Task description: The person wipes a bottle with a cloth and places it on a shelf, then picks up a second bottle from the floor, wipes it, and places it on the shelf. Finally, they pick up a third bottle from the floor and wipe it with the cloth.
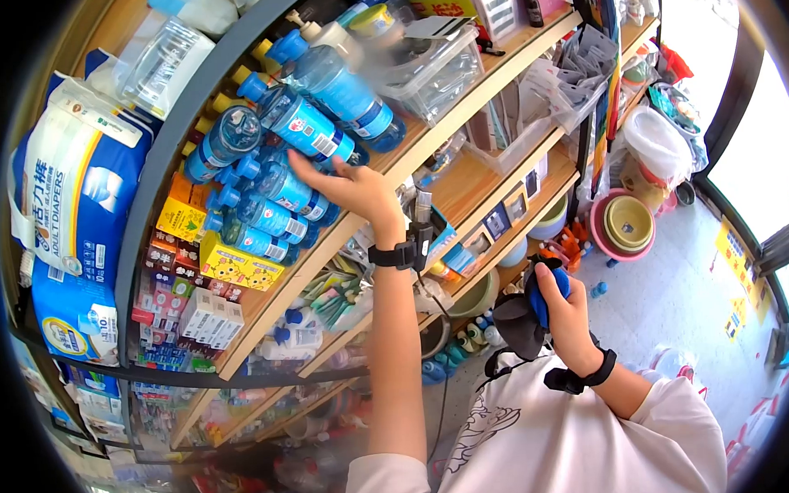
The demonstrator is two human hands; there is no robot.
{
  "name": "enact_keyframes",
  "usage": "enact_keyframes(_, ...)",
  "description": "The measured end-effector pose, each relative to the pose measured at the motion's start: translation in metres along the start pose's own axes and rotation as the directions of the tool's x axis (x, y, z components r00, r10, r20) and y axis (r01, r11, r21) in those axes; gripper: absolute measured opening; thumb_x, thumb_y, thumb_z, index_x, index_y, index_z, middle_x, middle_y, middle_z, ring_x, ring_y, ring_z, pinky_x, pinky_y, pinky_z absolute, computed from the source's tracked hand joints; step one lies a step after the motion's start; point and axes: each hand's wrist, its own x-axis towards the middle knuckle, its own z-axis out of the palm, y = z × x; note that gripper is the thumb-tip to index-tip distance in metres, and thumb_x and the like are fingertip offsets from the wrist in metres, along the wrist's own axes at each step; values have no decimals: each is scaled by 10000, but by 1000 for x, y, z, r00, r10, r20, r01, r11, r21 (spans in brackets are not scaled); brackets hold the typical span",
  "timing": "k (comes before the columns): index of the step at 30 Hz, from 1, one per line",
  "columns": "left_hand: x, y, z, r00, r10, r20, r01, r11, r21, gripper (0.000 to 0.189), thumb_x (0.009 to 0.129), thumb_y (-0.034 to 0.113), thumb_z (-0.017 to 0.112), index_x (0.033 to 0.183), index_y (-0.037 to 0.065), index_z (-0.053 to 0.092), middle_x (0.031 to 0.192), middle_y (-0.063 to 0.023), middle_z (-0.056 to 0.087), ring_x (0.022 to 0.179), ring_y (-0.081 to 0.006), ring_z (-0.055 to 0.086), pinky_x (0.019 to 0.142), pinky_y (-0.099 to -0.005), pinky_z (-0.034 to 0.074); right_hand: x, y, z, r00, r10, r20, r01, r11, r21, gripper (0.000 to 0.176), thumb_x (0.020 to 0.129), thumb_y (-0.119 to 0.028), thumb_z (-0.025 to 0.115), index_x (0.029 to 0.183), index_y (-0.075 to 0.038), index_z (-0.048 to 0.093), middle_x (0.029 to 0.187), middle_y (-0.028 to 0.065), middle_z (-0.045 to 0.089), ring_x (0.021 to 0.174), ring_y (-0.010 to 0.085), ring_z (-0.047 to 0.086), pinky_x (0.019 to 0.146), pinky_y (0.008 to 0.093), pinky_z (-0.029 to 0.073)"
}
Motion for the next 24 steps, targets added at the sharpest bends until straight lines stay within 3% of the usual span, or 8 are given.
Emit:
enact_keyframes(2,-1,1,2,984,174,-43,-158,957,244,654,904,-132,502,1496,-53,235,1517,-306,300,1389,-406,381,1150,-454,322,-1,-2,-2,1000,5,-20,-4,1000,11,369,1002,-353,612,757,-77,615,669,-85,509,585,3,415,520,208,297)
enact_keyframes(4,-4,3,5,985,166,-46,-153,964,219,663,883,-134,525,1487,-56,263,1518,-313,287,1403,-432,345,1151,-489,315,0,-2,-4,999,8,-33,-7,1000,22,372,1001,-359,613,757,-79,616,666,-85,508,583,2,417,519,207,297)
enact_keyframes(6,-6,8,5,939,345,19,-315,833,455,757,810,-164,579,1489,-20,278,1500,-277,321,1392,-410,365,1135,-486,336,2,0,-6,998,-3,-55,4,1000,22,371,998,-365,616,763,-79,620,666,-86,510,585,1,422,517,205,297)
enact_keyframes(9,-4,15,4,954,297,30,-268,808,525,840,765,-172,617,1505,25,274,1503,-265,325,1419,-416,322,1145,-495,317,2,-1,-8,998,7,-56,-6,1000,20,369,996,-367,620,769,-76,620,673,-85,514,589,2,425,517,206,298)
enact_keyframes(15,0,11,-2,960,269,79,-277,859,431,662,724,-242,439,1333,-6,541,1550,-307,250,1408,-453,357,1069,-439,441,3,-4,-13,993,-24,-113,27,999,25,389,1001,-312,621,714,-51,581,640,-78,484,582,15,399,517,232,301)
enact_keyframes(20,1,-4,-2,940,325,108,-339,842,419,625,736,-244,403,1295,-30,583,1578,-312,219,1442,-460,296,1072,-441,450,4,-5,-19,988,-12,-155,18,999,34,384,999,-315,623,724,-51,587,646,-79,487,586,15,402,520,230,303)
enact_keyframes(22,0,-7,1,876,459,147,-439,635,636,539,806,-212,441,1300,-42,575,1550,-280,318,1418,-445,355,1027,-428,480,4,-3,-19,988,-8,-157,15,999,45,381,999,-315,622,726,-51,589,647,-80,487,588,14,404,520,228,302)
enact_keyframes(24,-4,-5,-1,858,473,199,-500,684,531,496,839,-181,465,1304,-43,569,1500,-265,399,1374,-433,420,1007,-425,492,4,-2,-19,993,-3,-120,10,998,59,383,999,-319,623,723,-54,592,645,-82,487,588,12,407,517,224,300)
